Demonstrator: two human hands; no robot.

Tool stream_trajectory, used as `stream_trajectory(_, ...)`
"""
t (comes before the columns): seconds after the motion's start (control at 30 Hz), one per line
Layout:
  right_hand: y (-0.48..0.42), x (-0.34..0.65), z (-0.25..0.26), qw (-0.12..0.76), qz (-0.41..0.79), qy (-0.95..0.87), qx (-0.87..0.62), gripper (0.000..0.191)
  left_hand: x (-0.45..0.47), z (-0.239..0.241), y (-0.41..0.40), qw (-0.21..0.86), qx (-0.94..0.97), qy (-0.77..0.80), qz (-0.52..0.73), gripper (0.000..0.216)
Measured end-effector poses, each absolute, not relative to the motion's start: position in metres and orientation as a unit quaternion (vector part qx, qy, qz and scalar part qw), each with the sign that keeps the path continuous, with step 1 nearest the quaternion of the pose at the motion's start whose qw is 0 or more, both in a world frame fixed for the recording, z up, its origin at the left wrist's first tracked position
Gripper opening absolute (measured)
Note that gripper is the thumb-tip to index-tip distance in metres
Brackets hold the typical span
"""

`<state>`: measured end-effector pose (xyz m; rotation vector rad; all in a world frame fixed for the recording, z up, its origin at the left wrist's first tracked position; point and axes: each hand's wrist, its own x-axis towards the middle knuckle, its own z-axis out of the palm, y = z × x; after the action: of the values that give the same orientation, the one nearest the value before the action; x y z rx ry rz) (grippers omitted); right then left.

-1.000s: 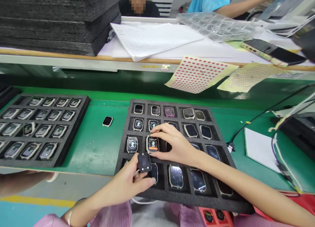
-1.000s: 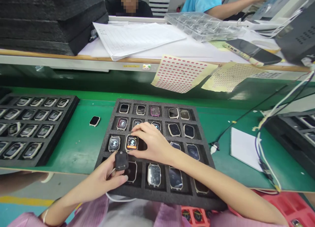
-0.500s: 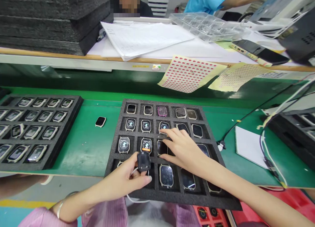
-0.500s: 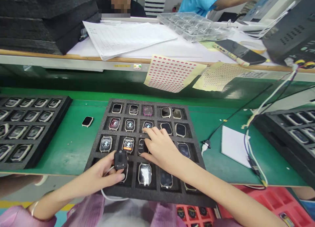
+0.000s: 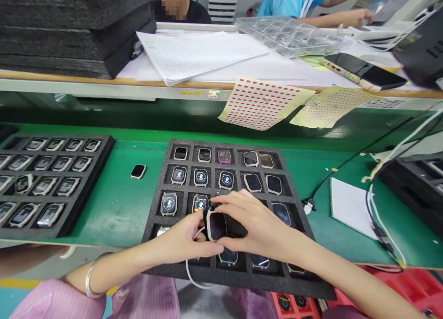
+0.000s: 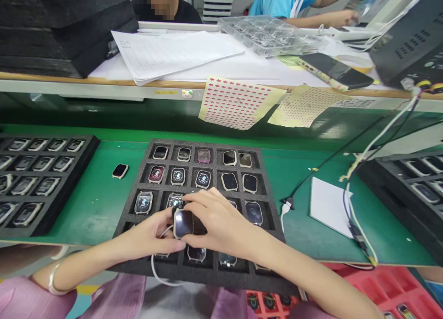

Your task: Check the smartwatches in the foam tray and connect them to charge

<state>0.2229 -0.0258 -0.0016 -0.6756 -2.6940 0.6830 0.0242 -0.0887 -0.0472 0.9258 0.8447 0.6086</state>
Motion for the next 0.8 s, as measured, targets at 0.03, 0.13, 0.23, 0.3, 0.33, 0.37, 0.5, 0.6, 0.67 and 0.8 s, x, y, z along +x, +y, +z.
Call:
stream_trajectory(0.03, -0.027, 0.221, -0.004, 0.143, 0.223, -0.938, -0.222, 0.032, 0.025, -0.048, -0.089, 0.756, 0.433, 0.396, 0.29, 0.038)
stream_trajectory(0.13, -0.029, 0.219, -0.012, 0.166, 0.198, -0.946, -0.197, 0.029, 0.027, -0.049, -0.091, 0.724, 0.45, 0.415, 0.319, 0.032)
stream_trajectory(0.23, -0.031, 0.221, -0.014, 0.212, 0.2, -0.939, -0.185, 0.028, 0.029, -0.046, -0.092, 0.724, 0.454, 0.418, 0.308, 0.031)
stream_trajectory(0.3, -0.032, 0.222, -0.014, 0.237, 0.193, -0.934, -0.183, 0.03, 0.03, -0.044, -0.092, 0.729, 0.458, 0.417, 0.291, 0.029)
stream_trajectory(0.33, -0.033, 0.222, -0.014, 0.241, 0.187, -0.934, -0.183, 0.029, 0.03, -0.043, -0.092, 0.724, 0.467, 0.418, 0.288, 0.026)
stream_trajectory(0.37, -0.034, 0.221, -0.014, 0.239, 0.183, -0.936, -0.182, 0.028, 0.031, -0.042, -0.091, 0.714, 0.478, 0.421, 0.29, 0.023)
stream_trajectory(0.5, -0.039, 0.216, -0.018, 0.217, 0.177, -0.942, -0.184, 0.024, 0.031, -0.046, -0.092, 0.684, 0.495, 0.433, 0.315, 0.015)
stream_trajectory(0.6, -0.042, 0.214, -0.022, 0.234, 0.181, -0.933, -0.206, 0.023, 0.032, -0.048, -0.092, 0.694, 0.484, 0.426, 0.321, 0.016)
stream_trajectory(0.67, -0.044, 0.215, -0.025, 0.251, 0.188, -0.923, -0.222, 0.022, 0.033, -0.048, -0.093, 0.7, 0.479, 0.421, 0.321, 0.018)
stream_trajectory(0.8, -0.046, 0.217, -0.029, 0.25, 0.19, -0.922, -0.227, 0.024, 0.033, -0.047, -0.094, 0.709, 0.468, 0.427, 0.309, 0.016)
